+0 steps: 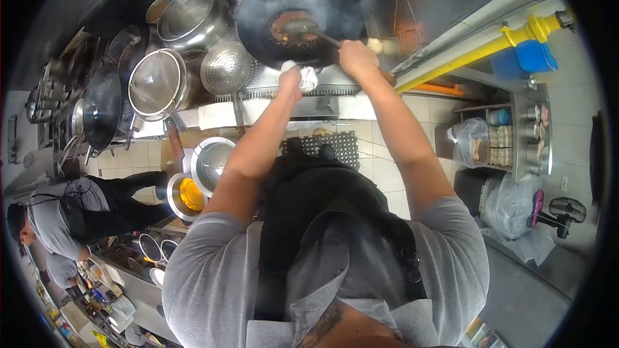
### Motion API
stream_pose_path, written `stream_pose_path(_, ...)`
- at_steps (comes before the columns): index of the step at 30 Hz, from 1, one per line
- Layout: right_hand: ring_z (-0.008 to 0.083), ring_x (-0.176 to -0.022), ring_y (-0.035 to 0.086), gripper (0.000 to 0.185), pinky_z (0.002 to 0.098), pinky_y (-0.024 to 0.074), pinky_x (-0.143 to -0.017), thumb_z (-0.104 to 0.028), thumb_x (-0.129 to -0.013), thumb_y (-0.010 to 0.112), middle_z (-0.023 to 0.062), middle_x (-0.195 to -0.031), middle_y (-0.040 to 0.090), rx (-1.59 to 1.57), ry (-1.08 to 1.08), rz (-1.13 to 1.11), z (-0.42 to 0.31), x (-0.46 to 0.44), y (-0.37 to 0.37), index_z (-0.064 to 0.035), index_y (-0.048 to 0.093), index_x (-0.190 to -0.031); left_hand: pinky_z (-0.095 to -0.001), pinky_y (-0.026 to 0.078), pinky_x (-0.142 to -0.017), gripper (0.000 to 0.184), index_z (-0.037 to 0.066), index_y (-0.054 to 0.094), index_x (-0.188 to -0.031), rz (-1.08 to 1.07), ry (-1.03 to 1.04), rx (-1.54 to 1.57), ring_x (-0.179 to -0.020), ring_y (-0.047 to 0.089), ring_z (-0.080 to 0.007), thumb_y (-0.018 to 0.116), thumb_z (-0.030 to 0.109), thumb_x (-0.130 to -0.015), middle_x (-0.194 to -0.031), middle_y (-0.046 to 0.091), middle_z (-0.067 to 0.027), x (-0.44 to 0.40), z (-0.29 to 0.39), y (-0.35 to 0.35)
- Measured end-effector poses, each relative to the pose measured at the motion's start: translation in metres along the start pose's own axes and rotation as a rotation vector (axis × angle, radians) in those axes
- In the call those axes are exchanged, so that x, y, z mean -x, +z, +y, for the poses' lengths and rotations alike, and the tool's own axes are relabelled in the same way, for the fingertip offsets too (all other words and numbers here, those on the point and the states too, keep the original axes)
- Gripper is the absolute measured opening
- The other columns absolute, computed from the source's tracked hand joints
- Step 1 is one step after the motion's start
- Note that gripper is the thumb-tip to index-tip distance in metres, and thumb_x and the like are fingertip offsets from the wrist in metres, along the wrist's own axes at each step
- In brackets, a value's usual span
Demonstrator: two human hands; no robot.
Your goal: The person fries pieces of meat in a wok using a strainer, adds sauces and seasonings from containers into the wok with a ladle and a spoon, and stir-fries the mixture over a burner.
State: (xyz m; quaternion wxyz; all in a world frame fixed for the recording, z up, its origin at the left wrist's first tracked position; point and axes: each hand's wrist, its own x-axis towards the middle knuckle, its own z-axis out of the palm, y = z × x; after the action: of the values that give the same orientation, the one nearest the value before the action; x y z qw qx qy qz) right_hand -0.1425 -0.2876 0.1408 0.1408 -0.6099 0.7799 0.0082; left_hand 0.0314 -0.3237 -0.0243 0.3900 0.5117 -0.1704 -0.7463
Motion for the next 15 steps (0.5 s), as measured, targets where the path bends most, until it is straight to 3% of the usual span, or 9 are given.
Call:
stream_pose_path(3,0.0393,-0.103,0.068,0.031,0.0492,0.0536,-0.087,-0.017,-0.096,0.046,0.0221,-0.109,0.070,-0.093,-0.018,0.097,0.011,0.011,0.018,-0.0072,0.066,-0.118,-0.0398,0.058,-0.068,0.027,-0.004,0.059,-0.114,0.133,0.089,-0.183,-0.083,0.070,-0.0251,0.051,0.011,-0.094,-0.099,0.066,-0.0136,0.017,-0.066,-0.040)
stream_pose_path(5,0.0400,-0.098,0.068,0.028,0.0500,0.0534,-0.084,-0.023,-0.098,0.048,0.0223,-0.104,0.070,-0.104,-0.027,0.157,0.017,0.035,0.007,-0.0093,0.065,-0.116,-0.0350,0.053,-0.086,0.040,-0.007,0.055,-0.125,0.156,0.064,-0.153,-0.106,0.065,-0.0230,0.053,0.008,-0.088,-0.113,0.066,-0.0143,0.080,-0.060,-0.024)
stream_pose_path(6,0.0401,-0.096,0.069,0.029,0.0506,0.0533,-0.083,-0.028,-0.099,0.051,0.0212,-0.102,0.070,-0.079,-0.033,0.167,0.023,0.041,0.006,-0.0098,0.066,-0.116,-0.0411,0.059,-0.072,0.035,-0.005,0.055,-0.126,0.114,0.069,-0.097,-0.092,0.069,-0.0239,0.050,0.005,-0.093,-0.108,0.066,-0.0126,0.064,-0.063,-0.026)
stream_pose_path(9,0.0400,-0.099,0.068,0.030,0.0506,0.0531,-0.084,-0.028,-0.098,0.052,0.0212,-0.106,0.069,-0.027,-0.023,0.000,0.017,0.061,-0.026,-0.0099,0.066,-0.117,-0.0451,0.060,-0.060,0.022,0.002,0.057,-0.107,-0.042,-0.034,0.042,-0.074,0.069,-0.0272,0.037,0.007,-0.100,-0.090,0.065,-0.0123,-0.004,-0.025,-0.011)
stream_pose_path(12,0.0393,-0.105,0.067,0.031,0.0480,0.0527,-0.090,-0.029,-0.097,0.055,0.0209,-0.113,0.068,0.011,-0.008,-0.045,0.003,0.057,-0.037,-0.0107,0.069,-0.117,-0.0437,0.058,-0.052,0.023,0.005,0.053,-0.095,-0.106,-0.091,0.174,-0.065,0.067,-0.0286,0.031,0.007,-0.101,-0.080,0.063,-0.0120,0.028,0.029,0.023)
stream_pose_path(15,0.0381,-0.108,0.066,0.031,0.0457,0.0526,-0.094,-0.030,-0.096,0.056,0.0201,-0.116,0.069,0.077,-0.006,-0.028,-0.008,0.022,-0.023,-0.0102,0.070,-0.117,-0.0442,0.056,-0.049,0.018,0.003,0.052,-0.096,-0.134,-0.102,0.146,-0.060,0.064,-0.0289,0.035,0.001,-0.097,-0.078,0.061,-0.0128,0.028,0.042,0.027)
